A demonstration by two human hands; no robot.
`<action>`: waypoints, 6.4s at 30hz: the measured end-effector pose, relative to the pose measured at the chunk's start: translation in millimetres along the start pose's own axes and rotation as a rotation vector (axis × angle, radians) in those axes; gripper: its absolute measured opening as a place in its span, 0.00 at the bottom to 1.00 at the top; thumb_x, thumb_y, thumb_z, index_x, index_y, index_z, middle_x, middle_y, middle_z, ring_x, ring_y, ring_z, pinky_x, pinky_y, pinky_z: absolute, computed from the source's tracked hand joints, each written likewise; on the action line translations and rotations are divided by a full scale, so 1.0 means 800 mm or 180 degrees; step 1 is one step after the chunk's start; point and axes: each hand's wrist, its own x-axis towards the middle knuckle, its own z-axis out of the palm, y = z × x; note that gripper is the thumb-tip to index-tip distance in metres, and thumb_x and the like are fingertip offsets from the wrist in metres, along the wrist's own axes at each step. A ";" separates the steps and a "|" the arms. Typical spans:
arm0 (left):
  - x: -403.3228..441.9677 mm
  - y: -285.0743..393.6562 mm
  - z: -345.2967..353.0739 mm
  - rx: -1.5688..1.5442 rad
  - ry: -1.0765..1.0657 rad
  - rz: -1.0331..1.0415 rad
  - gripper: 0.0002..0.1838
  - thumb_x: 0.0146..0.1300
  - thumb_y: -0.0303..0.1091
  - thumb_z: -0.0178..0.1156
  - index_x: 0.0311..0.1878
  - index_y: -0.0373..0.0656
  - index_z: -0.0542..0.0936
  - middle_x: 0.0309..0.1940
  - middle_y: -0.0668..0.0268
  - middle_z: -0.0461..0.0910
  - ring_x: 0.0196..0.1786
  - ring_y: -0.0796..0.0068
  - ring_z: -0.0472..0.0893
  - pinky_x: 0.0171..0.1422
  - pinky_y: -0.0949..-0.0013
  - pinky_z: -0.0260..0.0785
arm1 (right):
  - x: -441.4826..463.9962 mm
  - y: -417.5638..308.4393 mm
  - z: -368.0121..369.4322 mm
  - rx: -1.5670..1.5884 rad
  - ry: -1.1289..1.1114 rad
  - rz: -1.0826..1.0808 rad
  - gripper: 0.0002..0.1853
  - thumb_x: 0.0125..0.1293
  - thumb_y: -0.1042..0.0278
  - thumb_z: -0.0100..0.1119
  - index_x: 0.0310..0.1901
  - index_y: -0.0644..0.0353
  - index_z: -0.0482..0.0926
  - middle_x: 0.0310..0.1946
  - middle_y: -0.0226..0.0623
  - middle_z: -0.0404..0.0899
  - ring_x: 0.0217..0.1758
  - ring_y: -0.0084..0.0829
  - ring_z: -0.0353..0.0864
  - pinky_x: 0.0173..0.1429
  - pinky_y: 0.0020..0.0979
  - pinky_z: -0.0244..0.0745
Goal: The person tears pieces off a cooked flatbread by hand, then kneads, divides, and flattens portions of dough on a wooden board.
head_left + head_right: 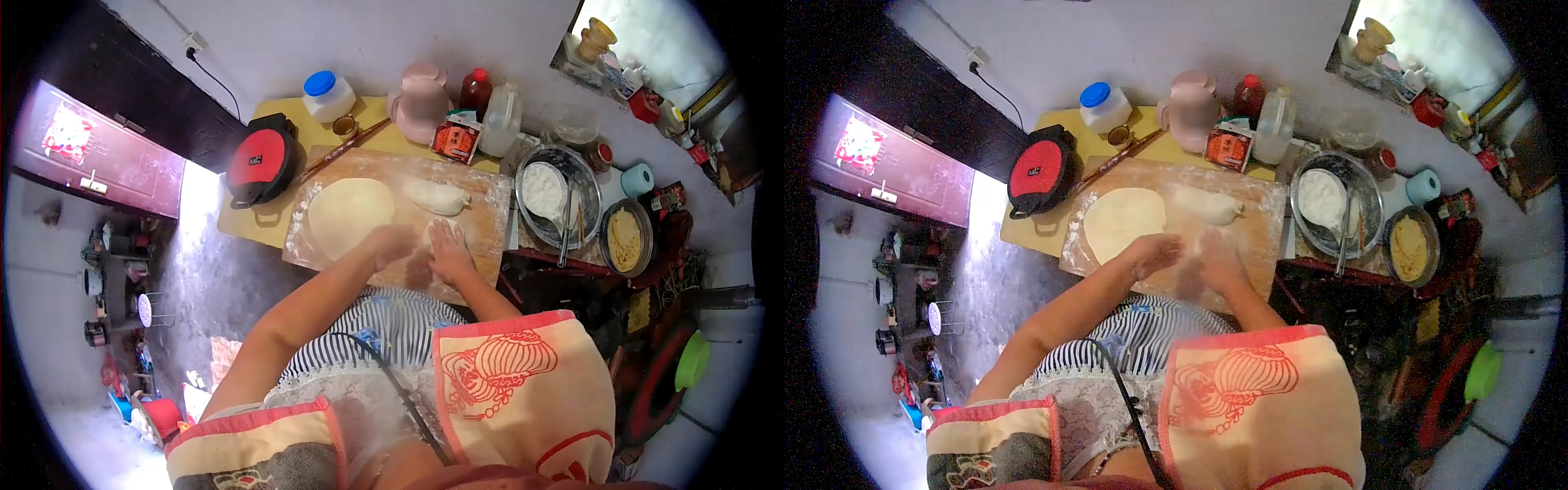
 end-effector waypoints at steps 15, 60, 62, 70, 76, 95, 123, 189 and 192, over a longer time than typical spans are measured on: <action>0.010 -0.018 -0.012 -0.0157 -0.0066 -0.0199 0.15 0.73 0.40 0.58 0.54 0.41 0.81 0.47 0.63 0.82 0.49 0.67 0.82 0.59 0.66 0.75 | 0.009 0.007 0.014 0.0126 -0.0056 0.0034 0.45 0.68 0.45 0.56 0.77 0.64 0.53 0.81 0.46 0.47 0.85 0.46 0.40 0.84 0.54 0.34; -0.233 0.189 0.090 0.3140 -0.2023 0.1032 0.19 0.75 0.43 0.58 0.54 0.36 0.82 0.49 0.60 0.84 0.54 0.65 0.81 0.64 0.64 0.69 | -0.117 0.021 -0.457 0.3458 -0.1081 -0.2870 0.30 0.59 0.53 0.74 0.59 0.64 0.80 0.58 0.47 0.81 0.55 0.48 0.82 0.58 0.42 0.76; -0.249 0.186 0.125 0.3254 -0.2596 0.1212 0.21 0.76 0.46 0.56 0.53 0.35 0.82 0.47 0.56 0.84 0.53 0.59 0.82 0.62 0.61 0.70 | -0.130 0.010 -0.463 0.2823 -0.0982 -0.2367 0.33 0.60 0.51 0.73 0.62 0.63 0.78 0.59 0.46 0.81 0.56 0.47 0.81 0.58 0.41 0.75; -0.281 0.198 0.176 0.4171 -0.2533 0.1370 0.23 0.76 0.49 0.53 0.51 0.36 0.82 0.47 0.49 0.83 0.53 0.49 0.81 0.58 0.56 0.72 | -0.152 -0.019 -0.467 0.2390 -0.1280 -0.1803 0.22 0.62 0.57 0.68 0.54 0.61 0.82 0.39 0.38 0.84 0.41 0.42 0.80 0.47 0.39 0.76; -0.288 0.202 0.208 0.2774 -0.2552 0.1076 0.27 0.76 0.55 0.52 0.50 0.36 0.82 0.44 0.56 0.84 0.48 0.63 0.82 0.56 0.60 0.72 | -0.172 -0.033 -0.493 0.3312 0.0215 -0.0969 0.08 0.62 0.70 0.66 0.42 0.63 0.84 0.34 0.40 0.83 0.38 0.35 0.83 0.45 0.33 0.76; -0.384 0.250 0.221 0.1650 -0.2153 0.1611 0.23 0.59 0.46 0.72 0.45 0.35 0.80 0.43 0.63 0.82 0.49 0.73 0.79 0.57 0.69 0.69 | -0.152 -0.142 -0.535 0.5652 0.2423 -0.0461 0.17 0.73 0.60 0.59 0.29 0.61 0.71 0.20 0.38 0.71 0.18 0.27 0.69 0.19 0.24 0.64; -0.360 0.229 0.160 0.1759 -0.1366 0.1727 0.05 0.70 0.28 0.62 0.41 0.36 0.82 0.38 0.66 0.83 0.46 0.78 0.81 0.54 0.72 0.72 | -0.190 -0.133 -0.492 0.3966 0.0581 -0.3289 0.13 0.70 0.63 0.62 0.32 0.62 0.75 0.30 0.40 0.78 0.31 0.34 0.80 0.30 0.28 0.70; -0.010 0.110 -0.017 0.3412 -0.0895 0.0520 0.18 0.72 0.40 0.59 0.56 0.36 0.81 0.46 0.61 0.85 0.48 0.72 0.83 0.55 0.67 0.74 | -0.072 0.007 -0.062 0.1162 0.0021 0.1834 0.24 0.68 0.71 0.55 0.66 0.61 0.74 0.62 0.52 0.76 0.68 0.47 0.74 0.71 0.47 0.67; 0.042 0.050 -0.025 0.4229 -0.0536 0.0849 0.22 0.67 0.34 0.61 0.62 0.36 0.78 0.52 0.52 0.84 0.51 0.61 0.85 0.57 0.62 0.75 | -0.034 -0.024 -0.023 0.0127 0.0419 0.1043 0.31 0.66 0.71 0.53 0.71 0.66 0.65 0.72 0.51 0.65 0.77 0.48 0.62 0.79 0.49 0.55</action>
